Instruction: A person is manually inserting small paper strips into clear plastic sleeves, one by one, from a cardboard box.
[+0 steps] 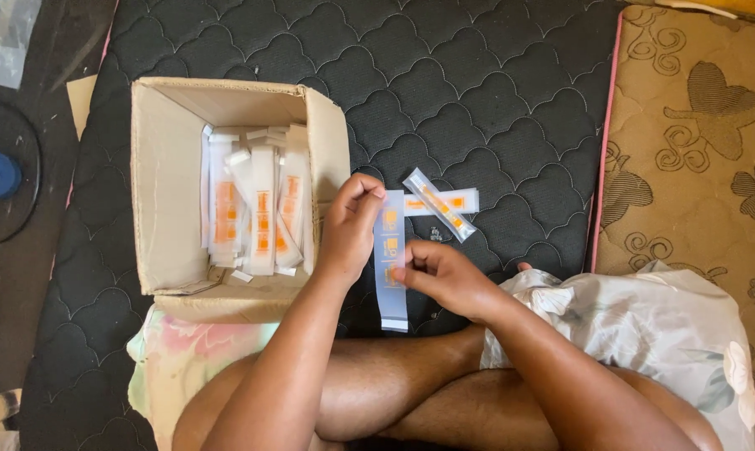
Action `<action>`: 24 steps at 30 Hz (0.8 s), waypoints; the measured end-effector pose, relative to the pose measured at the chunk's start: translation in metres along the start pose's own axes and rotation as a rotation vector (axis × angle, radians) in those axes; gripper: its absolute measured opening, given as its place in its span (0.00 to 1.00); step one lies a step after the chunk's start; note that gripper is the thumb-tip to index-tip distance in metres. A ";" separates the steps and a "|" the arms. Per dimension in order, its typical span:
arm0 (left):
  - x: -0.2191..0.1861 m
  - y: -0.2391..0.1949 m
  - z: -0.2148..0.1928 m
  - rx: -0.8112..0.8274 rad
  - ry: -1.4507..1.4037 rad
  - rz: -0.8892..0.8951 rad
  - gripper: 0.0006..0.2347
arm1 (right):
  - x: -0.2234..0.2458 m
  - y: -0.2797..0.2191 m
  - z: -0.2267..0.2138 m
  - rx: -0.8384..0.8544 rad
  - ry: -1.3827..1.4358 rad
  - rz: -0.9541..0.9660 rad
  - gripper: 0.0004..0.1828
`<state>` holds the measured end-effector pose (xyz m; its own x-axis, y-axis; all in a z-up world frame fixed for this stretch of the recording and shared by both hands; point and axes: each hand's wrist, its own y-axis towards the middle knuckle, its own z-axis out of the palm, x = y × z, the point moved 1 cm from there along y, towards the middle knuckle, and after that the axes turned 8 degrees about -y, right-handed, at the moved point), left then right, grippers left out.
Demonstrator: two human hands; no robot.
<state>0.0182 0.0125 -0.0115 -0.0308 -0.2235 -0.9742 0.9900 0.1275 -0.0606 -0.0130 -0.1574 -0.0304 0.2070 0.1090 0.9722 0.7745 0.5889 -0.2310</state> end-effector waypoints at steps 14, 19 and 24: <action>-0.006 0.001 -0.002 -0.115 -0.041 0.008 0.06 | 0.010 -0.009 0.001 0.420 -0.288 0.066 0.06; -0.003 0.002 -0.003 -0.109 -0.038 -0.007 0.07 | 0.013 -0.009 0.001 0.435 -0.291 0.090 0.07; -0.001 0.003 -0.002 -0.024 -0.016 -0.261 0.25 | 0.010 -0.004 0.008 0.118 -0.038 0.258 0.07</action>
